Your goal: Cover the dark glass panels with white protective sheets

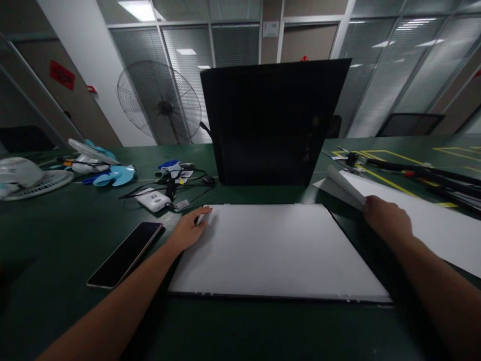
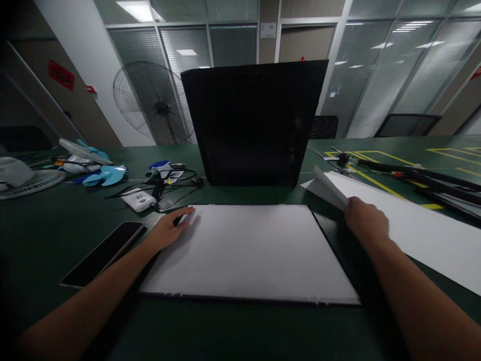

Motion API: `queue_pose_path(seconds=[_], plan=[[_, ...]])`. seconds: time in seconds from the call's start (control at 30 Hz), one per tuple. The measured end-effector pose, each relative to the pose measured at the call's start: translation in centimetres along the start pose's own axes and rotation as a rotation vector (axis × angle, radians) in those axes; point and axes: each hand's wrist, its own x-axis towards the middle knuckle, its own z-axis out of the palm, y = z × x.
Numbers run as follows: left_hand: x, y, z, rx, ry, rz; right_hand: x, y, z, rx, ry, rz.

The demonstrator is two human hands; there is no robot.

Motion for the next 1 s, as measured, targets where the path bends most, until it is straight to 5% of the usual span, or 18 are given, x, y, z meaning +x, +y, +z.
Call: queue_pose_path(seconds=[0.17,0.3,0.43,0.57,0.73,0.93,1.0], plan=[[0.2,-0.4,0.2,0.018,0.008,-0.005,-2.6,-4.0,-2.5,0.000,0.139,0.018],[0.0,-0.3,0.3,0.036,-0.005,0.018,-6.1,-8.5,-4.3,-0.012,0.198,-0.144],[-0.2,-0.1,0.3,0.007,-0.004,0.042,-11.1,-12.7,-5.1,0.012,0.151,-0.443],[-0.6,0.1,-0.1,-0.063,0.003,-0.005,-15.8,-15.5,-4.7,0.117,0.153,-0.956],[-0.8,0.3,-0.4,-0.082,-0.013,-0.040,-19.8,-17.5,-4.3,0.283,0.127,-1.348],[-0.7,-0.3,-0.1,0.022,-0.010,-0.024,-19.7,-17.3,-5.3,0.477,-0.104,-1.455],[-0.5,-0.5,0.1,0.023,-0.010,-0.015,-17.5,-16.5,-5.1,0.514,-0.060,-1.391]])
